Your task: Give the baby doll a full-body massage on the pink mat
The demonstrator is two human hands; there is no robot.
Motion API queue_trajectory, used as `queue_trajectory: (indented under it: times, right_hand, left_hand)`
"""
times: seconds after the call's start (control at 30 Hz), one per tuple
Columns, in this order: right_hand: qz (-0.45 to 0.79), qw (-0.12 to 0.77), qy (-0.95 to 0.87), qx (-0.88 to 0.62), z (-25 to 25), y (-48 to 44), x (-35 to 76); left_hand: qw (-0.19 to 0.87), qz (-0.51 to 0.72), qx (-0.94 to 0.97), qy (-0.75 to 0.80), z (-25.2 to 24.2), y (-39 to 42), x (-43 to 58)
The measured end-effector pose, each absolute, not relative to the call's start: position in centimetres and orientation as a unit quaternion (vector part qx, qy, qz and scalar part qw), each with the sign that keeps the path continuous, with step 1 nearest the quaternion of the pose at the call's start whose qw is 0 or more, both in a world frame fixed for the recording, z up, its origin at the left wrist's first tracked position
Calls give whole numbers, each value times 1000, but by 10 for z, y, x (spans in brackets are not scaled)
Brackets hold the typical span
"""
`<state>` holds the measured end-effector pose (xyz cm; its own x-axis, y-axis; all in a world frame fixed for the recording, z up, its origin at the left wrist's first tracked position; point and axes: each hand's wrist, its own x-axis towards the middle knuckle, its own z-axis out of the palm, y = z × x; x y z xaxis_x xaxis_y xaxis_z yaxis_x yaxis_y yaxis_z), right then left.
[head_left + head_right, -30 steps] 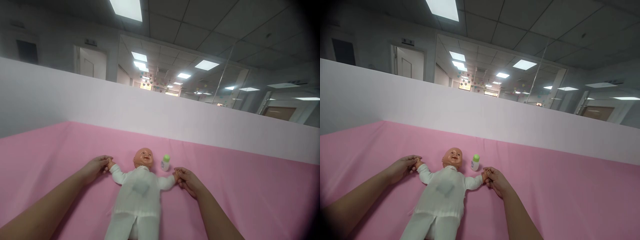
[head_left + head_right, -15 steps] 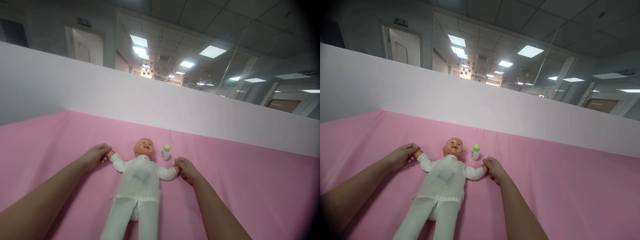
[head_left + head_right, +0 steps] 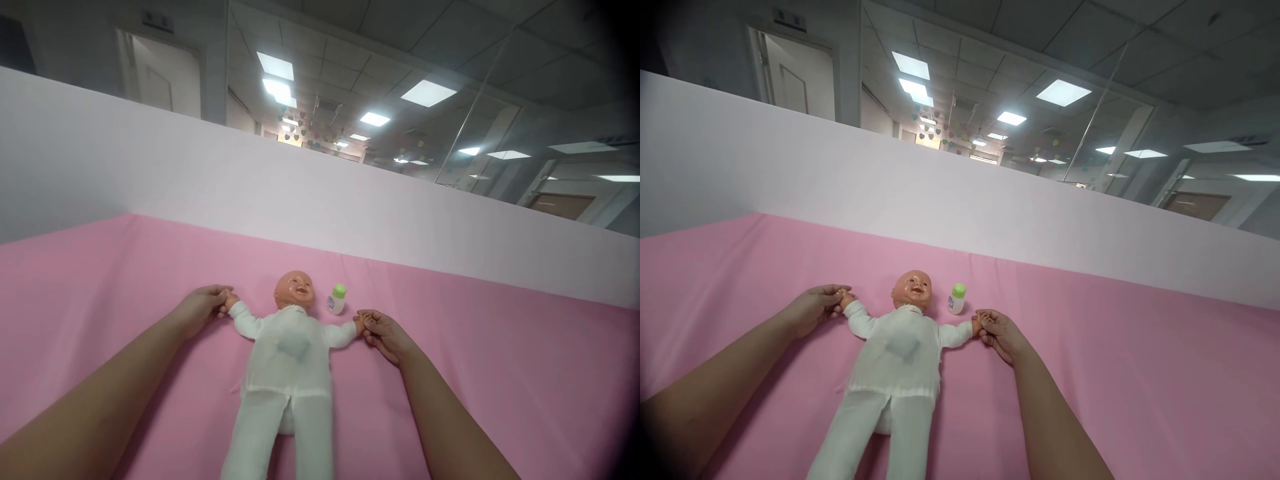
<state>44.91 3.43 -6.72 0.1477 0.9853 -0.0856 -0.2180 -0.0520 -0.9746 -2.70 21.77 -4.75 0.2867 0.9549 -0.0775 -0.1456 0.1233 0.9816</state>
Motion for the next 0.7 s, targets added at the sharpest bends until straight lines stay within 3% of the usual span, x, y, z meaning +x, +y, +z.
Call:
queue_trajectory:
  times: [0.7]
  right_hand:
    - [357, 564, -403, -626, -72, 40, 417]
  left_hand:
    - [473, 435, 564, 519, -55, 215, -13]
